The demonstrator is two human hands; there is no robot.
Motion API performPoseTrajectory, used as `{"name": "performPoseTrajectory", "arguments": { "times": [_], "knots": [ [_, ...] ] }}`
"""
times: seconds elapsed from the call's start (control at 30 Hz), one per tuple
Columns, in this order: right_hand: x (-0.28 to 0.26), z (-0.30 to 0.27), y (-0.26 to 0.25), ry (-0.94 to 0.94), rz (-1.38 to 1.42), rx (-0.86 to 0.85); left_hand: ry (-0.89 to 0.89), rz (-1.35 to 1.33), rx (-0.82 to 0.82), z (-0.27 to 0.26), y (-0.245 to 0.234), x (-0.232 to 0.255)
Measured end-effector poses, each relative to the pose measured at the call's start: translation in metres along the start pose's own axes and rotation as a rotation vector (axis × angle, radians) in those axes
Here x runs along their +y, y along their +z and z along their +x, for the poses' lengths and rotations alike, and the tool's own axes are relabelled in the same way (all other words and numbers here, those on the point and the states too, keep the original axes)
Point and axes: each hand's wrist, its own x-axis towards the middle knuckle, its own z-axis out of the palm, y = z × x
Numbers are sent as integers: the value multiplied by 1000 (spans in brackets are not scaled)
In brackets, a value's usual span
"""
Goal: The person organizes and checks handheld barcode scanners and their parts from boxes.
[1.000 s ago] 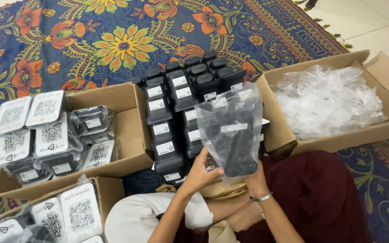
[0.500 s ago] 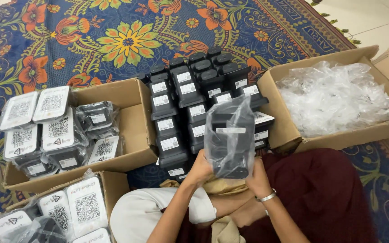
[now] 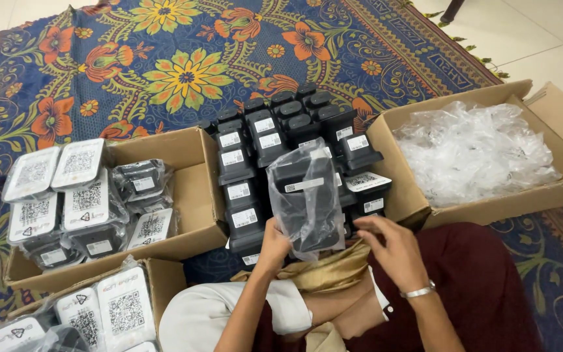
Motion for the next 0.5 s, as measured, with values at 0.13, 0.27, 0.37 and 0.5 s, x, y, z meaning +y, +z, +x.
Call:
{"name": "performPoseTrajectory", "arguments": {
  "times": [0.13,0.27,0.37,0.5],
  "knots": [
    [-27,-8,-18,38,126,197,187,217,-91,-16,20,58],
    [-47,-12,-17,-260,26,369,224,484,-169,-25,30,75],
    [-52,-7,-20,-320,-141,309,269,636,-276,-31,37,79],
    [-30,-4,-26,-100,-130,254,251,664,-376,-32,41,83]
  ]
}}
